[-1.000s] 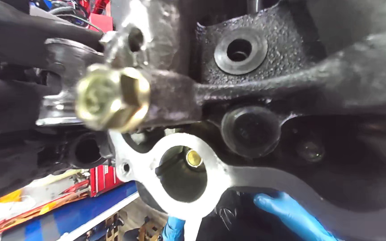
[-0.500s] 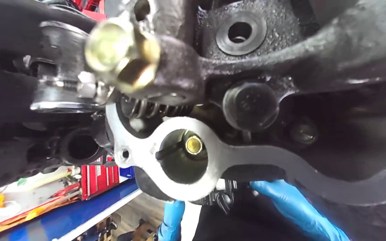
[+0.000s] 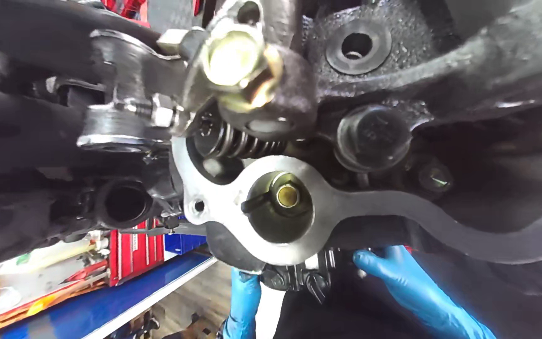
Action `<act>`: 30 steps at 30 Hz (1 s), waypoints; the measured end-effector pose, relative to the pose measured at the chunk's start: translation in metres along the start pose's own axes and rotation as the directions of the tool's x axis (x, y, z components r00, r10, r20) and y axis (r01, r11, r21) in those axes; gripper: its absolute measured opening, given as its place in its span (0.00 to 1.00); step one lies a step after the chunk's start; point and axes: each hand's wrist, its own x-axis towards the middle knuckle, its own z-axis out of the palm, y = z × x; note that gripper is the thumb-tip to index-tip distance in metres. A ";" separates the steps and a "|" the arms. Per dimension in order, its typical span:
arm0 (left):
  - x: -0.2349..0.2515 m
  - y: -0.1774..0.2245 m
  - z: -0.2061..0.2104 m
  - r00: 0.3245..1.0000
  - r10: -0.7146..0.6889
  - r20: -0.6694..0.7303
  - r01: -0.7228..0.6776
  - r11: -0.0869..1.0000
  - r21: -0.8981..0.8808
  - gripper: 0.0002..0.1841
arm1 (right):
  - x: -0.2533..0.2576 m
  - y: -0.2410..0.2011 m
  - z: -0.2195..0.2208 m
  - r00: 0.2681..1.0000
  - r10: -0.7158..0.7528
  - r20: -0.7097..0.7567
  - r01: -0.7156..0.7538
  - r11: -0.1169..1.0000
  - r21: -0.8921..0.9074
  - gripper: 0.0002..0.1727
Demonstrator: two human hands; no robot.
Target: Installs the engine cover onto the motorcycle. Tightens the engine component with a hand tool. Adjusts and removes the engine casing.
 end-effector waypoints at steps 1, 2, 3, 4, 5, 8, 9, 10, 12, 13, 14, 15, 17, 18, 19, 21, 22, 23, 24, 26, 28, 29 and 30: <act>0.001 0.003 0.002 1.000 -0.007 -0.017 0.007 1.000 0.011 0.44 | 0.000 -0.001 0.000 1.000 0.002 0.000 -0.002 1.000 0.000 0.52; 0.003 0.005 0.003 1.000 -0.015 -0.020 0.015 1.000 0.015 0.45 | 0.001 -0.003 0.000 1.000 0.004 0.001 -0.004 1.000 0.003 0.49; 0.005 0.007 0.004 1.000 -0.018 -0.023 0.018 1.000 0.014 0.45 | 0.002 -0.003 0.001 1.000 -0.001 -0.005 0.001 1.000 0.008 0.46; 0.007 0.007 0.004 1.000 -0.012 -0.017 0.013 1.000 0.020 0.45 | 0.003 -0.003 0.001 1.000 -0.007 -0.010 0.007 1.000 0.010 0.43; 0.006 0.006 0.004 1.000 -0.005 -0.009 0.005 1.000 0.020 0.45 | 0.003 -0.003 0.001 1.000 -0.012 -0.012 0.012 1.000 0.011 0.42; 0.001 0.006 0.010 0.998 -0.030 -0.053 0.029 0.999 -0.028 0.42 | 0.002 -0.001 0.002 1.000 -0.004 -0.031 0.005 1.000 0.002 0.43; 0.000 0.004 0.011 0.997 -0.036 -0.062 0.033 0.999 -0.043 0.43 | 0.002 0.000 0.002 0.999 0.000 -0.033 0.000 1.000 0.000 0.45; -0.001 0.002 0.011 0.997 -0.036 -0.064 0.033 0.998 -0.047 0.44 | 0.001 0.003 0.002 0.999 0.002 -0.036 -0.001 1.000 0.003 0.48; -0.002 -0.002 0.011 0.997 -0.044 -0.059 0.041 0.998 -0.043 0.50 | 0.000 0.009 -0.001 0.999 -0.003 -0.040 0.003 1.000 0.004 0.55; -0.001 -0.003 0.011 0.996 -0.047 -0.072 0.044 0.998 -0.045 0.49 | 0.000 0.010 -0.001 0.999 -0.007 -0.042 0.007 1.000 -0.004 0.58; -0.001 -0.004 0.012 0.995 -0.052 -0.084 0.048 0.998 -0.046 0.47 | -0.001 0.011 0.000 0.999 -0.009 -0.042 0.008 1.000 -0.020 0.60; -0.002 -0.006 0.012 0.994 -0.057 -0.096 0.052 0.997 -0.060 0.46 | -0.002 0.010 0.000 0.999 -0.009 -0.039 0.008 1.000 -0.029 0.62; -0.003 -0.008 0.011 0.996 -0.039 -0.078 0.034 0.997 -0.070 0.49 | -0.004 0.011 0.002 0.999 -0.023 -0.037 0.021 0.999 -0.049 0.62; -0.003 -0.009 0.009 0.998 -0.017 -0.055 0.013 0.998 -0.063 0.50 | -0.005 0.012 0.002 0.999 -0.039 -0.029 0.038 0.998 -0.059 0.63; -0.003 -0.010 0.008 0.999 0.004 -0.035 -0.006 0.998 -0.065 0.48 | -0.007 0.014 0.001 0.998 -0.054 -0.021 0.052 0.997 -0.064 0.63; -0.003 -0.013 0.004 0.999 0.039 0.011 -0.038 0.997 -0.071 0.47 | -0.010 0.018 0.000 0.997 -0.078 -0.022 0.076 0.994 -0.085 0.66; -0.003 -0.014 0.002 0.998 0.055 0.030 -0.053 0.996 -0.072 0.47 | -0.011 0.019 0.000 0.996 -0.092 -0.019 0.090 0.991 -0.097 0.67; -0.004 -0.016 0.000 0.996 0.068 0.049 -0.065 0.996 -0.064 0.46 | -0.012 0.021 -0.001 0.994 -0.110 -0.003 0.109 0.988 -0.112 0.69; -0.005 -0.017 -0.002 0.995 0.079 0.063 -0.076 0.996 -0.053 0.46 | -0.013 0.022 -0.002 0.992 -0.127 0.009 0.127 0.984 -0.128 0.70; -0.007 -0.019 -0.004 0.994 0.084 0.068 -0.081 0.996 -0.044 0.46 | -0.015 0.024 -0.004 0.987 -0.154 0.035 0.158 0.977 -0.141 0.73; -0.009 -0.024 -0.006 0.993 0.092 0.070 -0.089 0.995 -0.044 0.46 | -0.016 0.026 -0.005 0.981 -0.183 0.066 0.191 0.967 -0.168 0.75; -0.011 -0.026 -0.007 0.992 0.098 0.075 -0.096 0.995 -0.037 0.46 | -0.018 0.027 -0.006 0.978 -0.192 0.076 0.203 0.963 -0.180 0.75; -0.012 -0.030 -0.008 0.991 0.107 0.079 -0.106 0.994 -0.023 0.46 | -0.019 0.028 -0.006 0.977 -0.198 0.081 0.210 0.958 -0.193 0.76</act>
